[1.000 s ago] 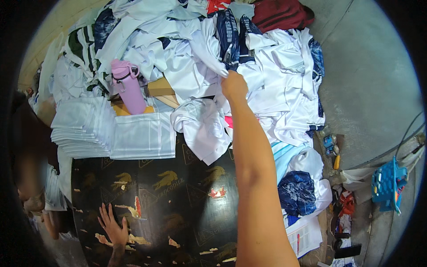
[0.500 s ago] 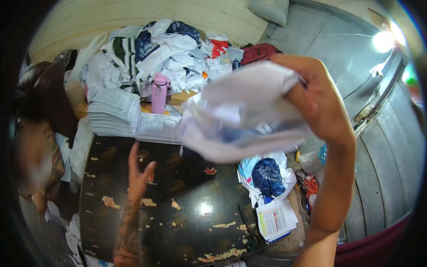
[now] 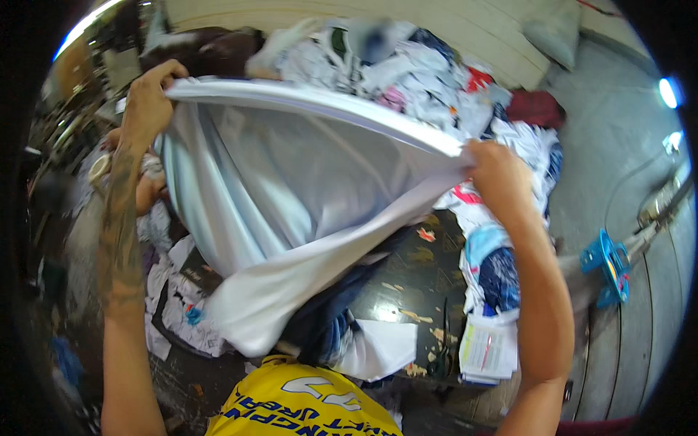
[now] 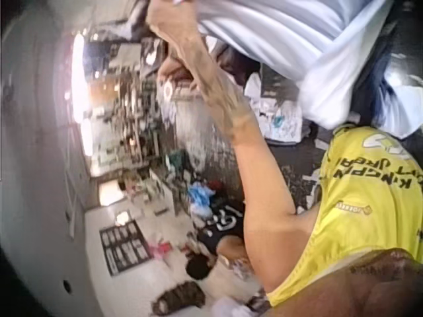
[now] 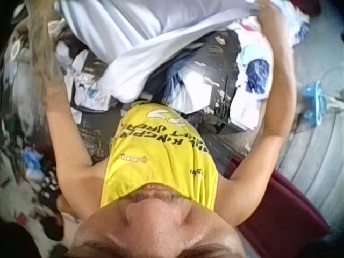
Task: The person uses shears to cut a large white sheet of fabric on a cluttered table. They repeatedly fold the fabric, cut along the edges, and stack the cut pieces. Another person is visible in the background handling other items.
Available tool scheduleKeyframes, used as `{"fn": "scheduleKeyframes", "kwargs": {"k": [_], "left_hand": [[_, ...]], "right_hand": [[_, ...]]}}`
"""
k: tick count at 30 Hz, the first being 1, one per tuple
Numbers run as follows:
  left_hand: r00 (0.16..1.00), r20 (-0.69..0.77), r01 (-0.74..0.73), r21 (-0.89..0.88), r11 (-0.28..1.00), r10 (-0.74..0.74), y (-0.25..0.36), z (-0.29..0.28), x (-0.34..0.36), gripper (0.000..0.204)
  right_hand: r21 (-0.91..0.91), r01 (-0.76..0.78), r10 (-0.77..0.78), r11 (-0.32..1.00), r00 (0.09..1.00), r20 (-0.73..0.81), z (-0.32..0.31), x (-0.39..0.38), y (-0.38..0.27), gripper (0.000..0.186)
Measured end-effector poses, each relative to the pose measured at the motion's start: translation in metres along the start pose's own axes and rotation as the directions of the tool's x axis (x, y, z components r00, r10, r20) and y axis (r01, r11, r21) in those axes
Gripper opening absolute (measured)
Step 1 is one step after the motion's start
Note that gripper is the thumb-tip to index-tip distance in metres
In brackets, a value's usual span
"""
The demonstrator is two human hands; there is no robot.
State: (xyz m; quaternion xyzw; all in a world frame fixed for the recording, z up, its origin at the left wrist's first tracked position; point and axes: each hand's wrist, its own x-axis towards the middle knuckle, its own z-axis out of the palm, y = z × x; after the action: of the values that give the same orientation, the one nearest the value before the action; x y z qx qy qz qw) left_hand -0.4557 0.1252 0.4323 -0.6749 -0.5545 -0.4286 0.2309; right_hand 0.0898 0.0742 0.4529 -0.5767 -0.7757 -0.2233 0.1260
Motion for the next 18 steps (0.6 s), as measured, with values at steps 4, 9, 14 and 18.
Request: {"fn": "scheduleKeyframes", "kwargs": {"k": [4,9,14,18], "left_hand": [[0.876,-0.315,0.434,0.182,0.882,-0.366,-0.063,-0.081,-0.027,0.026],[0.979,0.149,0.186,-0.391,0.902,-0.137,0.109,-0.105,-0.138,0.03],[0.785,0.576,0.251,-0.633,0.733,0.229,0.27,-0.116,-0.192,0.036],[0.902,0.426,0.122,-0.419,0.9,0.076,0.225,-0.153,-0.221,0.038]], "right_hand": [[0.028,-0.399,0.379,0.917,0.843,-0.382,-0.04,0.016,0.115,0.03],[0.462,0.136,0.037,0.876,0.937,-0.347,-0.001,-0.073,0.057,0.064],[0.826,0.396,-0.673,0.402,0.739,-0.028,0.075,-0.14,-0.084,0.1],[0.554,0.389,-0.518,0.736,0.851,0.091,0.012,-0.13,-0.092,0.048]]}}
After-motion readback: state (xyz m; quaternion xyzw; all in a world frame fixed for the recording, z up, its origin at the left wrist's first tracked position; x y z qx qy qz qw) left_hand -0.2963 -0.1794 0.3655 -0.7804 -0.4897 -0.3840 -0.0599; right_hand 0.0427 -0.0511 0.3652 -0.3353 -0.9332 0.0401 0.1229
